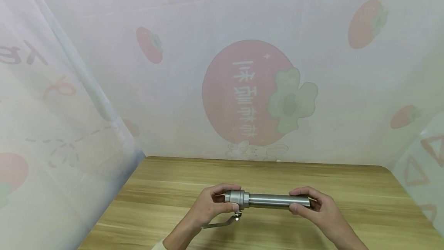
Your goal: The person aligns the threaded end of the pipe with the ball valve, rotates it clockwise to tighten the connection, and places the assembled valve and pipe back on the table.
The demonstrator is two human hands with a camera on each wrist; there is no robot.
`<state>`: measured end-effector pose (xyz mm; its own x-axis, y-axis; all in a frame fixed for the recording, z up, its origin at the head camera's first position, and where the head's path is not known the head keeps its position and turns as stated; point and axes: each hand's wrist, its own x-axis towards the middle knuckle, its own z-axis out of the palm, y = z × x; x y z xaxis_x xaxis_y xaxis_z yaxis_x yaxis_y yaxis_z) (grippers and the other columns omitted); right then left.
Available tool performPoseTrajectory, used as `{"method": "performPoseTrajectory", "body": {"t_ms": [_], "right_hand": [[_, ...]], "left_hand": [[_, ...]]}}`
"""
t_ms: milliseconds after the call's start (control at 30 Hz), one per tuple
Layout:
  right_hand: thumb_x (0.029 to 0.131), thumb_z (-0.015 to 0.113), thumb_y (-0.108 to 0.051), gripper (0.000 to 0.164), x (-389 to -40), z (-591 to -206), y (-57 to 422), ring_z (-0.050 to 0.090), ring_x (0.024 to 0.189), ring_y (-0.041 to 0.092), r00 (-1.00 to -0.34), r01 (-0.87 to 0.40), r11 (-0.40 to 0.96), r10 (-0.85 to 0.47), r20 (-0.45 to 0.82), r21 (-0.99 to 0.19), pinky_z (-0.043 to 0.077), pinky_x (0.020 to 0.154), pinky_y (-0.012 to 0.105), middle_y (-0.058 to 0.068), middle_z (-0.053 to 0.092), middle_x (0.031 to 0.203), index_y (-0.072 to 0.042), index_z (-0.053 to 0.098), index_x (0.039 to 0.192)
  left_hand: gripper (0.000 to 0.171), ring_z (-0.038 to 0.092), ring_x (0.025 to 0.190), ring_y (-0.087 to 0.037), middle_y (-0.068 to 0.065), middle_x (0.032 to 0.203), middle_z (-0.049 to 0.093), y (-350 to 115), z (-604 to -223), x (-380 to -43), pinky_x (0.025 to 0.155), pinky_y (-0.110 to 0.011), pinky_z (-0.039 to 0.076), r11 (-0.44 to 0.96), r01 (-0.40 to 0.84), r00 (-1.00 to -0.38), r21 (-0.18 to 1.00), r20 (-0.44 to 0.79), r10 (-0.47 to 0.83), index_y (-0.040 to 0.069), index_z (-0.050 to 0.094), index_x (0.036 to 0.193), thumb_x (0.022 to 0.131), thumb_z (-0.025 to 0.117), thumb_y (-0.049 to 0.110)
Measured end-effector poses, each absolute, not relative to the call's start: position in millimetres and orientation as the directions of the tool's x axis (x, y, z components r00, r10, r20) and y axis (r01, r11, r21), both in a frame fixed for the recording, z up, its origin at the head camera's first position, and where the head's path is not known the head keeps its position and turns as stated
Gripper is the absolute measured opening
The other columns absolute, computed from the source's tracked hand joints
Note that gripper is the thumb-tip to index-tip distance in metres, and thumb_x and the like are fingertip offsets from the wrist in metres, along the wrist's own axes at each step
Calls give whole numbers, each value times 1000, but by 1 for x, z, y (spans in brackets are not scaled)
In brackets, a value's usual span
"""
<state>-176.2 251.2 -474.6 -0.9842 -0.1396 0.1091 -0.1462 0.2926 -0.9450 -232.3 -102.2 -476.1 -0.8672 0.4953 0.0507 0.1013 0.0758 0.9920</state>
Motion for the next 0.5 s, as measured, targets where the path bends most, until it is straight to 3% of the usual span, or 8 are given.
{"method": "performPoseTrajectory", "body": {"t_ms": [500], "right_hand": [[106, 73, -17, 32, -176, -472, 249, 79, 98, 23, -993, -101, 312, -96, 74, -945, 62, 87, 29, 0, 77, 117, -3, 68, 134]], "left_hand": [[45, 75, 107, -22, -8, 133, 74, -101, -473, -231, 93, -30, 59, 58, 91, -862, 994, 49, 504, 18, 75, 138, 95, 86, 18]]}}
